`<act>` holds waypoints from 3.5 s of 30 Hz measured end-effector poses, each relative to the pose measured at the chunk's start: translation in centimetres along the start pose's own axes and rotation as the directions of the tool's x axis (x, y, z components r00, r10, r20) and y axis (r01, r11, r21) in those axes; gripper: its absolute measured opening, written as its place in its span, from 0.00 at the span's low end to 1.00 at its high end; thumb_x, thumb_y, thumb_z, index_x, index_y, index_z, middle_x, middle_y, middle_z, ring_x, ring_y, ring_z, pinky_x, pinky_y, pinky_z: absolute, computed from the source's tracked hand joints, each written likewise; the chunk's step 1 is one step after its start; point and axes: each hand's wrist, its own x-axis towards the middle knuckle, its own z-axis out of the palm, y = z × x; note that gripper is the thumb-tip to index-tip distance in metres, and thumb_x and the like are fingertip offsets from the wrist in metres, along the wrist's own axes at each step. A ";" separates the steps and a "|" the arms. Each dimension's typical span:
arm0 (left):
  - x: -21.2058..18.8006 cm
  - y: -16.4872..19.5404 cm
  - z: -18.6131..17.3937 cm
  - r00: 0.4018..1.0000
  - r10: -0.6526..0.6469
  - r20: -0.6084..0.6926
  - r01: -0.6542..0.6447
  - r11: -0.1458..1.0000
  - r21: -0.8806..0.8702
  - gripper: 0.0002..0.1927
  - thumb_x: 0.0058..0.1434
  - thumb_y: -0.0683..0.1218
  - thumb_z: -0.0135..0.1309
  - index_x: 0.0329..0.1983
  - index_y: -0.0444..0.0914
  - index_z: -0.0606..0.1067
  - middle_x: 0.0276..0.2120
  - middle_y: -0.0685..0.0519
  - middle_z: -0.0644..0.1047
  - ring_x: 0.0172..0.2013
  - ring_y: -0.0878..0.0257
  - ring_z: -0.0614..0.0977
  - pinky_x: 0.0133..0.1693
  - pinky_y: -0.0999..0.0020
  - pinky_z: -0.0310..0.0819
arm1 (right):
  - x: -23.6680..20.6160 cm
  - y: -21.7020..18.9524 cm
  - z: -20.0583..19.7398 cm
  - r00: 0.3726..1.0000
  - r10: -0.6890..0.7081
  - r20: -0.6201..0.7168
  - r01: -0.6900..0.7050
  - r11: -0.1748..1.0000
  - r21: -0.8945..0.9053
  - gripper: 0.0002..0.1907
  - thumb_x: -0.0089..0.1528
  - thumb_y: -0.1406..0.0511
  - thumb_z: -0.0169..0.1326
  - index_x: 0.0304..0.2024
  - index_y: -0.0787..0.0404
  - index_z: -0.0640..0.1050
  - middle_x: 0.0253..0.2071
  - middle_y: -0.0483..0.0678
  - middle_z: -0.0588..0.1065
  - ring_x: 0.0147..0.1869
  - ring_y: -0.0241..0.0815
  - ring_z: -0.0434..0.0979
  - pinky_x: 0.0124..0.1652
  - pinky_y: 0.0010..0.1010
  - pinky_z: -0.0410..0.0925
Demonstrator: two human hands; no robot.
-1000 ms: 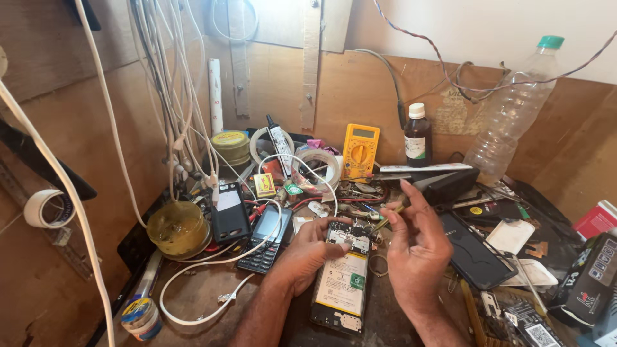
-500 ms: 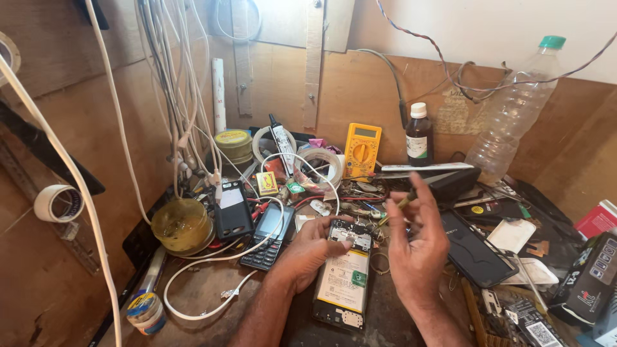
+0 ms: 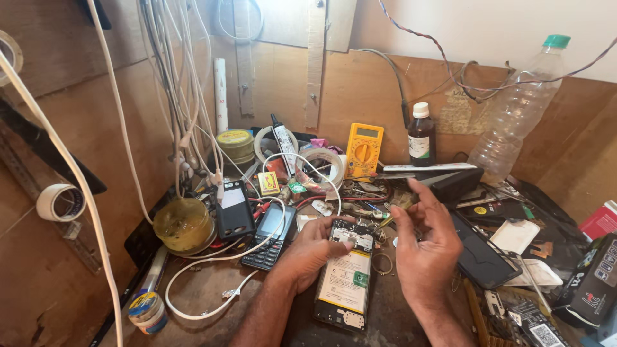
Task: The person holds a disassembled smartphone with the battery exposed and uses a small metal tool to pry and adjust internal components near the top of the chassis. The person repeatedly lifts and repositions the tool while stabilizing the phone with the other hand.
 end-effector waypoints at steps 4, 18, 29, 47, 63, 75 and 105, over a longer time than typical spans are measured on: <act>-0.2 0.1 0.1 0.999 -0.019 -0.045 0.020 1.000 0.021 0.27 0.54 0.33 0.58 0.60 0.32 0.72 0.39 0.48 0.81 0.38 0.63 0.84 0.41 0.68 0.81 | 0.1 0.3 0.1 0.998 -0.057 0.031 0.052 0.988 0.147 0.28 0.68 0.75 0.51 0.71 0.63 0.65 0.44 0.45 0.78 0.48 0.31 0.79 0.49 0.24 0.73; -0.1 -0.2 0.0 1.000 -0.001 0.003 0.001 1.000 -0.020 0.26 0.56 0.32 0.56 0.59 0.33 0.71 0.41 0.47 0.81 0.38 0.61 0.84 0.42 0.67 0.82 | 0.0 0.3 0.4 0.998 -0.039 0.055 0.038 0.999 0.017 0.35 0.63 0.78 0.54 0.73 0.64 0.62 0.40 0.51 0.77 0.43 0.38 0.77 0.44 0.28 0.72; 0.0 -0.3 -0.2 1.000 0.009 -0.010 -0.010 1.000 -0.008 0.27 0.55 0.32 0.56 0.60 0.32 0.71 0.40 0.46 0.82 0.37 0.61 0.84 0.40 0.66 0.82 | 0.0 0.9 -0.5 0.999 0.013 0.040 -0.013 1.000 0.020 0.27 0.68 0.73 0.49 0.69 0.65 0.63 0.43 0.52 0.77 0.43 0.37 0.78 0.42 0.29 0.72; 0.1 -0.9 -0.8 0.999 0.039 0.033 -0.039 0.999 -0.019 0.24 0.57 0.33 0.56 0.59 0.30 0.71 0.40 0.46 0.81 0.39 0.61 0.84 0.42 0.66 0.82 | 0.1 1.8 -0.8 0.908 0.141 0.394 0.033 0.914 -0.405 0.09 0.59 0.65 0.59 0.36 0.66 0.79 0.35 0.58 0.79 0.41 0.57 0.81 0.40 0.45 0.70; 0.1 -1.1 -1.1 0.998 0.038 0.056 -0.035 0.998 -0.049 0.25 0.56 0.32 0.56 0.59 0.30 0.70 0.41 0.46 0.81 0.40 0.60 0.84 0.43 0.65 0.81 | -0.4 0.6 -0.2 0.886 0.110 0.451 0.167 0.832 -0.530 0.10 0.62 0.64 0.56 0.40 0.66 0.77 0.39 0.58 0.77 0.44 0.62 0.79 0.41 0.50 0.70; 0.4 -1.5 -1.3 0.999 0.034 0.038 -0.032 0.998 -0.053 0.25 0.56 0.32 0.56 0.58 0.30 0.70 0.40 0.47 0.80 0.39 0.60 0.84 0.43 0.65 0.81 | -0.6 1.9 0.4 0.871 0.212 0.444 0.126 0.775 -0.619 0.12 0.64 0.63 0.52 0.42 0.68 0.73 0.40 0.63 0.76 0.44 0.64 0.79 0.43 0.54 0.69; 0.3 -1.2 -1.2 0.999 0.003 0.032 -0.002 1.000 -0.024 0.25 0.55 0.31 0.56 0.58 0.29 0.70 0.41 0.44 0.81 0.38 0.60 0.84 0.42 0.66 0.82 | 0.4 1.4 -4.6 0.669 0.532 0.518 -0.044 0.725 -0.688 0.14 0.63 0.58 0.58 0.43 0.62 0.81 0.34 0.62 0.81 0.43 0.61 0.83 0.44 0.48 0.71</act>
